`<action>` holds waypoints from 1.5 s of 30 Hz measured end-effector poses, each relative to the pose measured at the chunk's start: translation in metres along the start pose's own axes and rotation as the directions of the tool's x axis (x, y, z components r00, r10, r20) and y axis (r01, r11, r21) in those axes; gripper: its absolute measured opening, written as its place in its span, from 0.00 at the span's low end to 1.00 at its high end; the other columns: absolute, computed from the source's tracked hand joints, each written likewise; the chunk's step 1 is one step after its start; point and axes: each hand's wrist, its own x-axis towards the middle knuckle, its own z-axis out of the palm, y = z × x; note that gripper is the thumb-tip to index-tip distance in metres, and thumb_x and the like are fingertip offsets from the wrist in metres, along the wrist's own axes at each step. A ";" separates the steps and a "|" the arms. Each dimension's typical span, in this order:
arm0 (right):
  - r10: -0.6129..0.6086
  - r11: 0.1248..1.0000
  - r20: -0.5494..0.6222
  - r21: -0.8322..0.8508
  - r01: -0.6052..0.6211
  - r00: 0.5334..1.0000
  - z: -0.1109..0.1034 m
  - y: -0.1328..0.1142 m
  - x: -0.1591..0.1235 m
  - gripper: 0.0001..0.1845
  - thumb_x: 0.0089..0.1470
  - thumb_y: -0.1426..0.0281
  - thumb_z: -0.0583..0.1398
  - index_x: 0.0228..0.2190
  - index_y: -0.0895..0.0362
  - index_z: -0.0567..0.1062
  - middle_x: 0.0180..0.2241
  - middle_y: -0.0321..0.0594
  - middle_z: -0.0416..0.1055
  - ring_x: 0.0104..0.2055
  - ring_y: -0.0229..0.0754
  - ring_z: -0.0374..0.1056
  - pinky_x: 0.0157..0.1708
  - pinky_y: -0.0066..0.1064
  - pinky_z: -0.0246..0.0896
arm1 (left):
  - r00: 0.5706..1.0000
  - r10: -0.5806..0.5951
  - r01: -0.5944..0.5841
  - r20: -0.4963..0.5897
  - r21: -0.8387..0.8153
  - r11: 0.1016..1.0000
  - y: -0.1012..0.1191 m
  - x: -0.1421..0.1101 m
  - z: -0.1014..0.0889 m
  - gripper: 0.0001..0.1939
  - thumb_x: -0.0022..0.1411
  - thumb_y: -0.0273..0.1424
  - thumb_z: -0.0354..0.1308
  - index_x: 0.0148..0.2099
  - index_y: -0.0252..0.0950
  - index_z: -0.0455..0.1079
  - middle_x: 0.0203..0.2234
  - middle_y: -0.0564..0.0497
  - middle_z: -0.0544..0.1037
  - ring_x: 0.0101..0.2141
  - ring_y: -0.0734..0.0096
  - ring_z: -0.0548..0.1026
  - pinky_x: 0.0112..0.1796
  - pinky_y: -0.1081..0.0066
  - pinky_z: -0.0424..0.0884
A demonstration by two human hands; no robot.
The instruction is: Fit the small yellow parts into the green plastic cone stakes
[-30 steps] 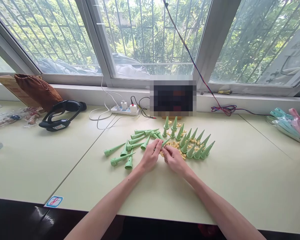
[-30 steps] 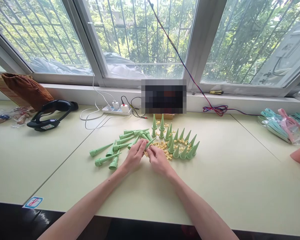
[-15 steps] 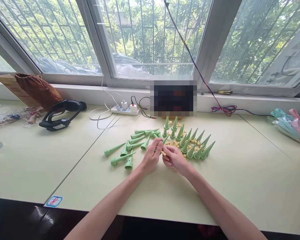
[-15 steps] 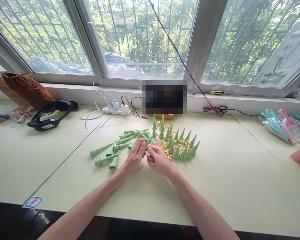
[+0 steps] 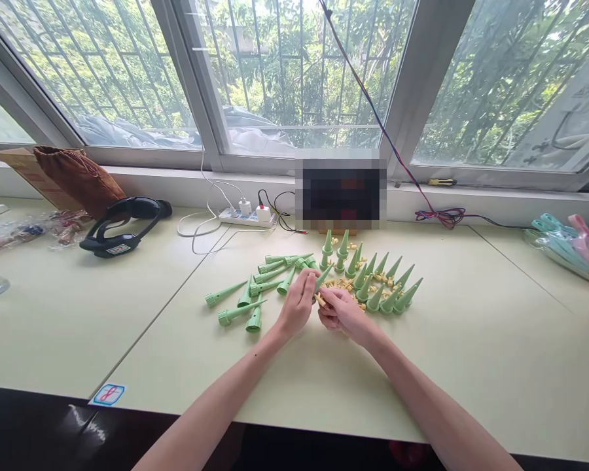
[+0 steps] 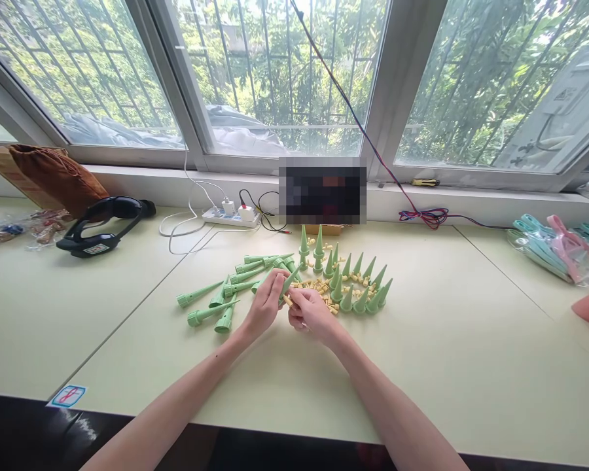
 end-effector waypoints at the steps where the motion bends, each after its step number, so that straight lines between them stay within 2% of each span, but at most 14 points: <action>1: -0.001 1.000 0.007 -0.006 0.002 1.000 0.000 0.000 0.000 0.28 0.59 0.52 0.57 0.20 0.55 0.53 0.16 0.24 0.42 0.16 0.28 0.44 0.18 0.25 0.32 | 1.000 -0.002 0.002 -0.006 -0.004 1.000 0.000 0.000 0.000 0.15 0.71 0.42 0.41 0.41 0.39 0.63 0.25 0.55 0.60 0.23 0.76 0.57 0.23 0.74 0.56; 8: -0.028 0.999 -0.007 -0.019 0.028 1.000 -0.001 0.001 0.001 0.26 0.57 0.53 0.59 0.22 0.54 0.54 0.18 0.24 0.42 0.16 0.29 0.45 0.18 0.25 0.33 | 0.999 0.033 -0.034 0.022 0.037 0.999 0.001 0.000 0.000 0.18 0.71 0.43 0.40 0.37 0.38 0.64 0.24 0.55 0.61 0.23 0.75 0.58 0.25 0.73 0.59; 10: -0.059 0.996 -0.024 -0.074 0.057 0.998 -0.002 0.002 0.002 0.26 0.57 0.52 0.59 0.22 0.54 0.53 0.18 0.24 0.42 0.16 0.29 0.45 0.18 0.25 0.33 | 0.999 0.044 -0.045 0.014 0.076 0.996 0.001 0.001 0.000 0.20 0.71 0.43 0.40 0.33 0.37 0.63 0.24 0.54 0.63 0.24 0.75 0.59 0.27 0.72 0.60; 12: -0.109 0.975 -0.047 -0.199 0.097 0.993 -0.004 0.003 0.003 0.25 0.58 0.53 0.57 0.22 0.53 0.52 0.18 0.25 0.43 0.16 0.30 0.45 0.18 0.26 0.35 | 0.999 0.047 -0.045 -0.012 0.111 0.993 0.001 0.002 0.000 0.21 0.71 0.43 0.40 0.31 0.36 0.63 0.24 0.53 0.65 0.25 0.74 0.62 0.28 0.72 0.61; 14: -0.204 0.897 -0.069 -0.412 0.158 0.977 -0.005 0.004 0.002 0.23 0.61 0.56 0.54 0.21 0.54 0.53 0.17 0.27 0.46 0.18 0.31 0.46 0.19 0.27 0.38 | 0.998 0.038 -0.030 -0.054 0.133 0.991 -0.001 0.004 -0.002 0.22 0.70 0.43 0.41 0.31 0.36 0.64 0.24 0.52 0.66 0.26 0.73 0.64 0.29 0.71 0.62; 17: -0.394 0.644 -0.027 -0.722 0.255 0.919 -0.003 0.003 0.000 0.20 0.63 0.62 0.51 0.21 0.55 0.55 0.19 0.31 0.53 0.21 0.34 0.48 0.23 0.29 0.41 | 0.992 -0.006 0.023 -0.123 0.139 0.990 -0.003 0.008 -0.005 0.21 0.69 0.44 0.42 0.33 0.36 0.66 0.25 0.52 0.68 0.26 0.73 0.65 0.28 0.72 0.62; 19: -0.454 0.510 0.033 -0.809 0.291 0.890 -0.001 0.002 -0.002 0.18 0.63 0.66 0.50 0.21 0.55 0.57 0.21 0.33 0.56 0.23 0.35 0.49 0.25 0.30 0.42 | 0.986 -0.051 0.070 -0.156 0.116 0.991 -0.003 0.010 -0.008 0.20 0.68 0.45 0.44 0.33 0.37 0.67 0.24 0.53 0.67 0.24 0.74 0.65 0.26 0.73 0.62; 23: -0.483 0.417 0.087 -0.852 0.316 0.871 -0.001 0.001 -0.004 0.17 0.64 0.68 0.50 0.22 0.54 0.59 0.22 0.35 0.57 0.23 0.38 0.49 0.27 0.31 0.41 | 0.978 -0.125 0.134 -0.167 0.047 0.990 -0.002 0.014 -0.014 0.21 0.64 0.47 0.51 0.26 0.37 0.61 0.19 0.56 0.64 0.20 0.76 0.62 0.23 0.73 0.60; 27: -0.485 0.397 0.092 -0.863 0.313 0.870 -0.004 0.001 -0.004 0.16 0.64 0.68 0.51 0.23 0.54 0.61 0.23 0.36 0.58 0.24 0.39 0.50 0.28 0.31 0.41 | 0.979 -0.197 0.197 -0.052 -0.013 0.980 0.001 0.015 -0.018 0.23 0.58 0.47 0.58 0.22 0.36 0.59 0.15 0.57 0.61 0.17 0.78 0.59 0.19 0.74 0.56; 31: -0.474 0.358 0.085 -0.890 0.280 0.876 -0.006 0.002 -0.004 0.15 0.63 0.70 0.50 0.23 0.54 0.61 0.23 0.36 0.58 0.24 0.39 0.50 0.27 0.31 0.40 | 0.962 -0.260 0.266 0.080 -0.084 0.960 0.000 0.013 -0.020 0.19 0.56 0.46 0.60 0.27 0.36 0.63 0.17 0.57 0.66 0.16 0.80 0.60 0.18 0.76 0.55; 37: -0.462 0.294 0.068 -0.929 0.225 0.884 -0.005 0.004 -0.004 0.14 0.62 0.72 0.49 0.24 0.54 0.60 0.23 0.35 0.58 0.24 0.38 0.51 0.27 0.30 0.40 | 0.948 -0.280 0.302 0.150 -0.149 0.942 -0.008 0.011 -0.021 0.18 0.56 0.46 0.61 0.31 0.36 0.63 0.19 0.57 0.66 0.15 0.81 0.59 0.17 0.77 0.54; 45: -0.477 0.421 0.009 -0.876 0.237 0.879 -0.009 0.007 -0.002 0.15 0.63 0.69 0.49 0.24 0.54 0.59 0.23 0.35 0.59 0.25 0.38 0.51 0.27 0.30 0.41 | 0.950 -0.254 0.287 0.182 -0.186 0.940 -0.007 0.010 -0.020 0.19 0.57 0.47 0.60 0.31 0.36 0.64 0.17 0.57 0.65 0.17 0.79 0.62 0.18 0.77 0.57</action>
